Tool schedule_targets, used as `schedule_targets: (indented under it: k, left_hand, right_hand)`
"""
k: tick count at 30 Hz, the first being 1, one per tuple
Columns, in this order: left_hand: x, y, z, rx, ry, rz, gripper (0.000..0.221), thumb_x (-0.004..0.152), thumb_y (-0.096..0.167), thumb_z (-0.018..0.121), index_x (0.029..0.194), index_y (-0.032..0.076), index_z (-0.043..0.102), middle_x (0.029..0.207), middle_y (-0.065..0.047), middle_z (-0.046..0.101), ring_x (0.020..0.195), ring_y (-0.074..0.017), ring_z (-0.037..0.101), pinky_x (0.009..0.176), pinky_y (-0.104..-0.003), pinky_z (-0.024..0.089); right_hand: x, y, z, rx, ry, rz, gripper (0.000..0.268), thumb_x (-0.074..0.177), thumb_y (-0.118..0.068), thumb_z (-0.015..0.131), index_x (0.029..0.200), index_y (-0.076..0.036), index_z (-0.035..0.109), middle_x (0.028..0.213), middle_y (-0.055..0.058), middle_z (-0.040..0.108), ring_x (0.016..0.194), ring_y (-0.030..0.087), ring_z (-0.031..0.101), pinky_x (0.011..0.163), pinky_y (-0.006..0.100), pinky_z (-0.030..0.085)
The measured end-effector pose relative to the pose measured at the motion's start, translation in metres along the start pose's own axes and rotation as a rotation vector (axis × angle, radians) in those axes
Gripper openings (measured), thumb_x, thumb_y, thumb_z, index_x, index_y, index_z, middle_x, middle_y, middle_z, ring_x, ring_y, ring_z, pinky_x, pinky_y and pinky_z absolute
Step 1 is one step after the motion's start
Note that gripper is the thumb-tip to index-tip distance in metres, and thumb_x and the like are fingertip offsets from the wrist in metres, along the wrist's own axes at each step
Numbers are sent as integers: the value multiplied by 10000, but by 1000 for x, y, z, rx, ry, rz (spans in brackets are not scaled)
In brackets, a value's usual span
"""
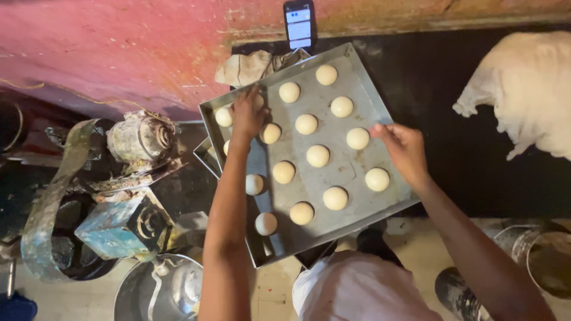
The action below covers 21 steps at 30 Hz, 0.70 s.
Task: The person portions pieces of dough from a large mass, rolls them into balls by hand, and places them onto a metal tray.
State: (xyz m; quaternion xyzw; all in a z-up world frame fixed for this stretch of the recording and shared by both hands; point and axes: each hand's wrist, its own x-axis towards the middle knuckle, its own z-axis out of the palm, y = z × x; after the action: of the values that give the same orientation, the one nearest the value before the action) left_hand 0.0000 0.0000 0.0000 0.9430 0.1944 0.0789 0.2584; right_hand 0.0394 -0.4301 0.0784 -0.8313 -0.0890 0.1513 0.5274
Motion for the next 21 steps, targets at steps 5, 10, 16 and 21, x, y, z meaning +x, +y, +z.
schedule_targets:
  k: [5,10,16,21]
  left_hand:
    - [-124,22,-87,-284,478,121,612,1006,150,766,1552,90,497,1556,-149,569,1463,-346,548,1235,-453,436]
    - [-283,29,-54,-541,429,-47,653,1010,187,685,1519,-88,381,1509,-282,472,1384,-338,462,1114,-412,374]
    - [-326,30,-2,-524,253,-636,451,1061,373,547,1275,-5,670,944,-209,728,843,-257,669,803,-393,537]
    - [-344,70,-6,-611,480,-547,392,1049,339,551,1243,19,667,930,-133,749,828,-207,670,789,-379,539]
  right_hand:
    - [-14,3,-32,-202,82,-346,405,1003,-337,736,1271,-35,713,1244,148,742,944,193,735,775,286,549]
    - [16,36,-46,-395,-53,-391,622,946,-338,771,1406,31,574,1165,236,693,965,277,720,789,346,558]
    - [46,78,-31,-295,-220,-199,431,1041,-295,654,1337,17,635,1166,192,726,1023,231,669,880,380,508]
    - [69,94,-50,-111,-354,-79,364,1192,-278,599,1301,67,641,1064,107,677,924,151,506,809,354,453]
